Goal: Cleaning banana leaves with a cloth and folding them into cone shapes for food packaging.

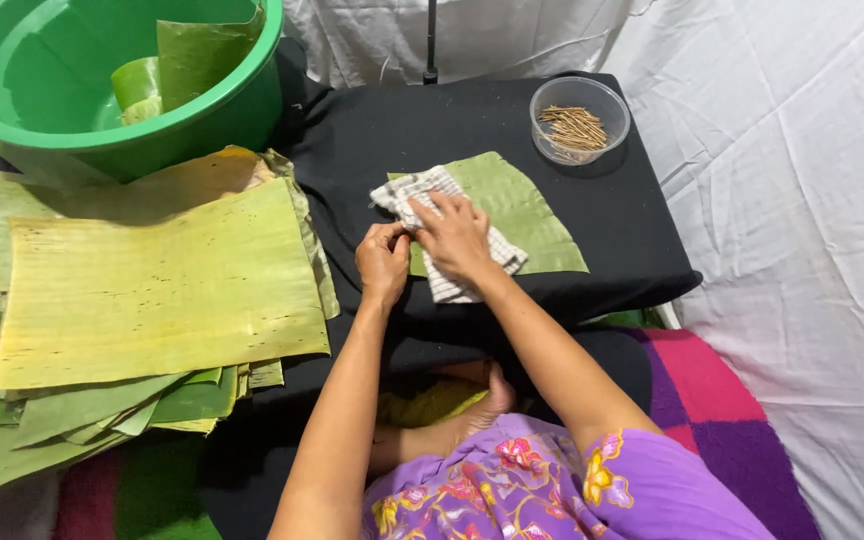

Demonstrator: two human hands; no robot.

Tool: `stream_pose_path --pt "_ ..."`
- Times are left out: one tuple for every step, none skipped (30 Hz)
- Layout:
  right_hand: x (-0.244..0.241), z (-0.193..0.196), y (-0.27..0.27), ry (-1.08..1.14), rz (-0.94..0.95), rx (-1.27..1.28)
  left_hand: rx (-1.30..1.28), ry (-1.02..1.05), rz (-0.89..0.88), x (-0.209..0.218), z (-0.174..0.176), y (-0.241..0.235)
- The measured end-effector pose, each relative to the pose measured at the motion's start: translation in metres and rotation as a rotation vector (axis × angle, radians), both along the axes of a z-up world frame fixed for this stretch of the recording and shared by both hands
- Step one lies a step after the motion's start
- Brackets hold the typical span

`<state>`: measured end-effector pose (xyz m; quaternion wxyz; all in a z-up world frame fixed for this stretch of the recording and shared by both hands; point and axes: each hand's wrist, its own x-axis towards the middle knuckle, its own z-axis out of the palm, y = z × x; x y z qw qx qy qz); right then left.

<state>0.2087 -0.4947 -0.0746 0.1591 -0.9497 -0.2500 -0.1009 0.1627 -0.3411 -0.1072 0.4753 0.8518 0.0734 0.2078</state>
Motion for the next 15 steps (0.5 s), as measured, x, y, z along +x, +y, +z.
stream_pose_path --pt "0.002 0.002 -0.009 0.0 0.002 0.002 0.002 0.0 0.002 -0.001 0.002 0.001" --pt "0.004 0.004 -0.019 0.017 -0.055 -0.004 -0.013 0.0 -0.007 -0.002 0.004 0.0" --pt "0.006 0.005 -0.03 0.034 -0.112 -0.01 -0.028 0.0 -0.017 -0.003 0.005 0.0" --pt "0.013 -0.002 -0.05 0.038 -0.115 -0.01 -0.028 0.004 -0.021 -0.004 0.006 0.0" --pt "0.021 -0.009 -0.07 0.023 -0.197 -0.02 -0.024 0.002 -0.02 -0.005 0.007 0.0" --pt "0.03 -0.014 -0.089 0.005 -0.278 -0.029 -0.019 -0.005 -0.019 -0.004 0.009 0.0" --pt "0.034 -0.012 -0.104 0.005 -0.28 -0.029 -0.019 -0.005 -0.022 -0.004 0.01 0.0" --pt "0.037 -0.011 -0.118 -0.008 -0.353 -0.007 -0.016 -0.014 -0.024 -0.005 0.011 -0.001" --pt "0.04 -0.009 -0.133 -0.021 -0.426 0.015 -0.013 -0.022 -0.025 -0.005 0.012 -0.001" --pt "0.04 -0.004 -0.13 -0.023 -0.428 0.016 -0.012 -0.024 -0.027 -0.006 0.013 -0.002" --pt "0.04 0.001 -0.127 -0.184 -0.417 0.036 -0.018 -0.027 -0.026 -0.007 0.013 -0.002" --pt "0.04 0.006 -0.124 -0.347 -0.403 0.056 -0.024 -0.031 -0.023 -0.007 0.014 -0.002" --pt "0.028 0.02 -0.103 -0.349 -0.404 0.057 -0.023 -0.034 -0.025 -0.005 0.015 -0.002" --pt "0.014 0.032 -0.081 -0.381 -0.3 0.078 -0.025 -0.03 -0.024 -0.006 0.014 -0.003" --pt "-0.001 0.044 -0.059 -0.412 -0.195 0.098 -0.026 -0.027 -0.024 -0.006 0.013 -0.003"
